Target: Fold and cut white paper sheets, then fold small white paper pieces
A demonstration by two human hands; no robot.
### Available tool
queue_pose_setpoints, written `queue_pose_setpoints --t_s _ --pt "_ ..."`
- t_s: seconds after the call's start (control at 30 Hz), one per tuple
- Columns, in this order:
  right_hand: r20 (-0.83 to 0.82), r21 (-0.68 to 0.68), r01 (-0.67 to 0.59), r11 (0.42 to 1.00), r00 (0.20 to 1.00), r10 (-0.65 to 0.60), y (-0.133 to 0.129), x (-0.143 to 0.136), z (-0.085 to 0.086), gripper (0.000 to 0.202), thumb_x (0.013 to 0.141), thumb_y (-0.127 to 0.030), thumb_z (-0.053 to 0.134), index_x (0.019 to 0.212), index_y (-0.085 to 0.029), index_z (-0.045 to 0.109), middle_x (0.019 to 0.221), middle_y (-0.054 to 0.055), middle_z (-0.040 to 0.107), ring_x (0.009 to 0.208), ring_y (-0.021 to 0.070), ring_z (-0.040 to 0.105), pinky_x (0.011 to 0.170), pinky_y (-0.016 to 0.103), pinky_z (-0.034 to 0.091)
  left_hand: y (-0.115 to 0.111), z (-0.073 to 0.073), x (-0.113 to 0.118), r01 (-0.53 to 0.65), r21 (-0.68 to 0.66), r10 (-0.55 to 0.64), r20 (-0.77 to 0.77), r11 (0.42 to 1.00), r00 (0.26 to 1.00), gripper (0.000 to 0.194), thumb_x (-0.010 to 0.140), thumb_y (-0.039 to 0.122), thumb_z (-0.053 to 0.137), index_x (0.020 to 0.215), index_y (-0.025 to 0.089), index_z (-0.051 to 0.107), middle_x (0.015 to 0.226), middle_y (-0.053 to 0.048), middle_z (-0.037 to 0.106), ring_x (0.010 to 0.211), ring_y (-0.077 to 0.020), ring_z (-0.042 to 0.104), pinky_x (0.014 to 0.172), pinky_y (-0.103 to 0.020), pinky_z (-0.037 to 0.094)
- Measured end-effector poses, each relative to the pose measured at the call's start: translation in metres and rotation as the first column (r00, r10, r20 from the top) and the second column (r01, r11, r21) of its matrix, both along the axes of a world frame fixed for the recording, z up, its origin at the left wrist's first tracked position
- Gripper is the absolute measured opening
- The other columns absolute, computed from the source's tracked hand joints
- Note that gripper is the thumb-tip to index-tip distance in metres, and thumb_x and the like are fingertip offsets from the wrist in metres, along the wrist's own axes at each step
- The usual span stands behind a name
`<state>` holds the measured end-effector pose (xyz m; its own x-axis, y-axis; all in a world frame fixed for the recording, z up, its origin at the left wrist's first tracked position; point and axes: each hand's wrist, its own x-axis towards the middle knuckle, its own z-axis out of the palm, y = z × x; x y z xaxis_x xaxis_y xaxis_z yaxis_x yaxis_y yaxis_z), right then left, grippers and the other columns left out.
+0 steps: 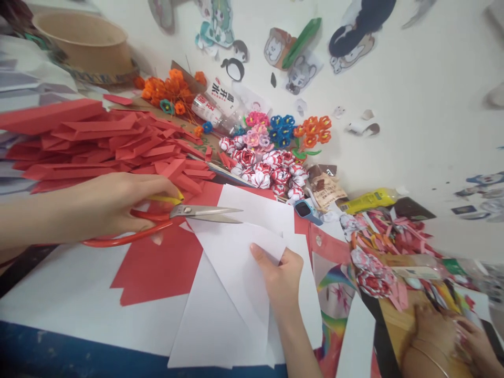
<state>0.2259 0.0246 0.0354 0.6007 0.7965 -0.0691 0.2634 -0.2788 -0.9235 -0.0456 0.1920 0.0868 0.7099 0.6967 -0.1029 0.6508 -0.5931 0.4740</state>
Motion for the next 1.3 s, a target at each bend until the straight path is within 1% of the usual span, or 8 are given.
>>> queue_pose_setpoints --t_s 0.17,0.3,0.4,0.6,0.83,0.93,1.07,1.3 --pt "0.037 0.036 0.034 0.999 0.999 -0.036 0.0 -0.001 -0.001 0.026 0.069 -0.038 0.081 0.072 -0.013 0.073 0.067 0.003 0.068 0.058 0.0168 0.056 0.052 0.027 0.043 0.0 0.004 -0.002 0.089 -0.036 -0.092 -0.077 0.995 0.993 0.028 0.073 0.03 0.062 0.101 0.027 0.065 0.085 0.001 0.066 0.068 -0.0155 0.057 0.058 -0.023 0.033" --pt "0.053 0.057 0.037 0.998 0.998 -0.04 0.001 -0.002 -0.001 0.026 0.069 -0.038 0.08 0.074 -0.013 0.074 0.069 0.003 0.069 0.06 0.0171 0.057 0.054 0.028 0.045 -0.007 0.008 0.005 0.063 -0.072 -0.071 -0.115 0.995 0.991 0.028 0.07 0.029 0.062 0.098 0.027 0.065 0.088 -0.001 0.068 0.072 -0.0184 0.059 0.057 -0.025 0.033" --pt "0.105 0.058 0.04 0.998 0.993 -0.046 0.002 -0.003 0.0 0.027 0.069 -0.039 0.08 0.071 -0.013 0.074 0.066 0.003 0.068 0.058 0.0173 0.056 0.052 0.028 0.044 -0.011 0.009 0.009 0.046 -0.043 -0.05 -0.102 0.998 0.994 0.03 0.074 0.03 0.057 0.103 0.024 0.062 0.096 -0.003 0.067 0.079 -0.0205 0.06 0.06 -0.026 0.034" --pt "0.102 0.047 -0.003 0.999 0.995 -0.001 0.003 -0.009 0.002 0.027 0.069 -0.04 0.079 0.07 -0.013 0.074 0.063 0.002 0.066 0.057 0.0162 0.054 0.05 0.026 0.043 -0.013 -0.003 0.013 0.055 -0.002 -0.055 -0.069 0.999 0.996 0.026 0.078 0.037 0.056 0.099 0.023 0.057 0.092 -0.002 0.066 0.073 -0.0194 0.059 0.056 -0.026 0.03" --pt "0.041 0.014 -0.018 1.0 0.999 0.017 0.002 -0.009 0.0 0.029 0.068 -0.041 0.08 0.069 -0.013 0.073 0.06 0.001 0.063 0.055 0.0149 0.051 0.048 0.025 0.041 -0.011 -0.015 0.017 0.062 0.001 -0.062 -0.036 0.998 0.997 0.037 0.073 0.048 0.064 0.102 0.026 0.059 0.095 -0.001 0.068 0.076 -0.0207 0.062 0.054 -0.026 0.031" --pt "0.019 0.015 -0.066 0.998 0.998 0.066 0.002 -0.01 0.0 0.029 0.069 -0.041 0.079 0.069 -0.013 0.072 0.06 0.001 0.062 0.055 0.0147 0.051 0.049 0.026 0.041 -0.009 -0.016 0.019 0.067 -0.02 -0.067 -0.011 0.998 0.998 0.037 0.071 0.046 0.064 0.102 0.026 0.06 0.098 -0.002 0.068 0.081 -0.0208 0.064 0.056 -0.025 0.035" --pt "0.032 -0.006 -0.126 0.992 0.991 0.126 0.002 -0.013 0.001 0.031 0.069 -0.041 0.078 0.058 -0.014 0.066 0.053 -0.001 0.057 0.05 0.0128 0.046 0.046 0.025 0.037 -0.009 -0.016 0.021 0.083 -0.081 -0.081 0.024 0.993 0.996 0.038 0.069 0.047 0.067 0.1 0.025 0.06 0.097 -0.002 0.068 0.082 -0.0205 0.064 0.058 -0.024 0.039" --pt "0.007 -0.01 -0.191 0.981 0.981 0.191 0.002 -0.013 0.003 0.025 0.073 -0.039 0.077 0.072 -0.014 0.073 0.061 0.0 0.063 0.056 0.0144 0.052 0.051 0.025 0.04 -0.011 -0.018 0.018 0.106 -0.099 -0.101 0.055 0.989 0.993 0.033 0.071 0.042 0.065 0.1 0.026 0.061 0.095 -0.002 0.069 0.077 -0.0199 0.063 0.057 -0.025 0.039"
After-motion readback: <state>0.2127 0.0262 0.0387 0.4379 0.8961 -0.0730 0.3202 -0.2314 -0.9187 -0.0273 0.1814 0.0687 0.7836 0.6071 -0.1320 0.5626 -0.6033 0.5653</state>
